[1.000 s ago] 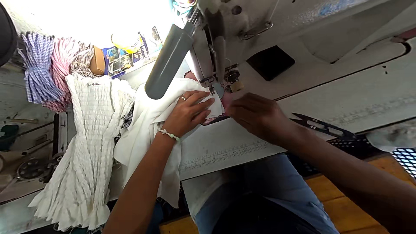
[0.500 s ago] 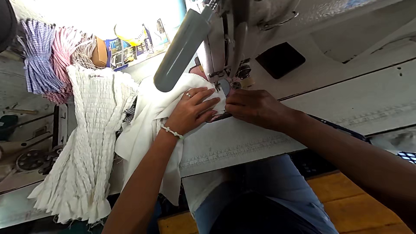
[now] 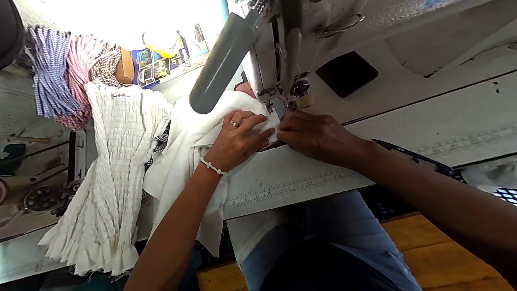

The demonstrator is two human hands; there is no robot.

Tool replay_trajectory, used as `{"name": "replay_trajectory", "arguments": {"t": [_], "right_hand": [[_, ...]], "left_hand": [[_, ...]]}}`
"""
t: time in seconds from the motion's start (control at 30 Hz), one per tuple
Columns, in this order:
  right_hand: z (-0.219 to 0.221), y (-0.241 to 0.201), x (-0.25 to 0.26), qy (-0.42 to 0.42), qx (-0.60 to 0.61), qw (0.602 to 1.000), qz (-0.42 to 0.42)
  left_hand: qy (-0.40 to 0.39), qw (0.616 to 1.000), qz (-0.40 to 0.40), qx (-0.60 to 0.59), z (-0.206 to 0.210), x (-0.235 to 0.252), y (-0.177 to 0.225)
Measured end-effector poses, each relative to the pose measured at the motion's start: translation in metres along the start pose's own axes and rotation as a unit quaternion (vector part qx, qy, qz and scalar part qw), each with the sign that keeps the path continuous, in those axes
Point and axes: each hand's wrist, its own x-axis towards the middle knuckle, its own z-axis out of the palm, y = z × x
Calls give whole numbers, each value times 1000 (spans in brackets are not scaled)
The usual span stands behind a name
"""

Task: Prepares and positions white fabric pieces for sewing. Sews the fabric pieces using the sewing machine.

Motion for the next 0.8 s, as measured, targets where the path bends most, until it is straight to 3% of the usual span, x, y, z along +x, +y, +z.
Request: {"name": "replay_trajectory", "arguments": {"t": [0.47, 0.8], "right_hand": [[3, -5, -2, 17, 18, 998, 63], [4, -7, -6, 22, 29, 996, 79]], "left_hand": [[62, 995, 45, 62, 3, 1, 28], [30, 999, -15, 25, 1, 2, 28]]}}
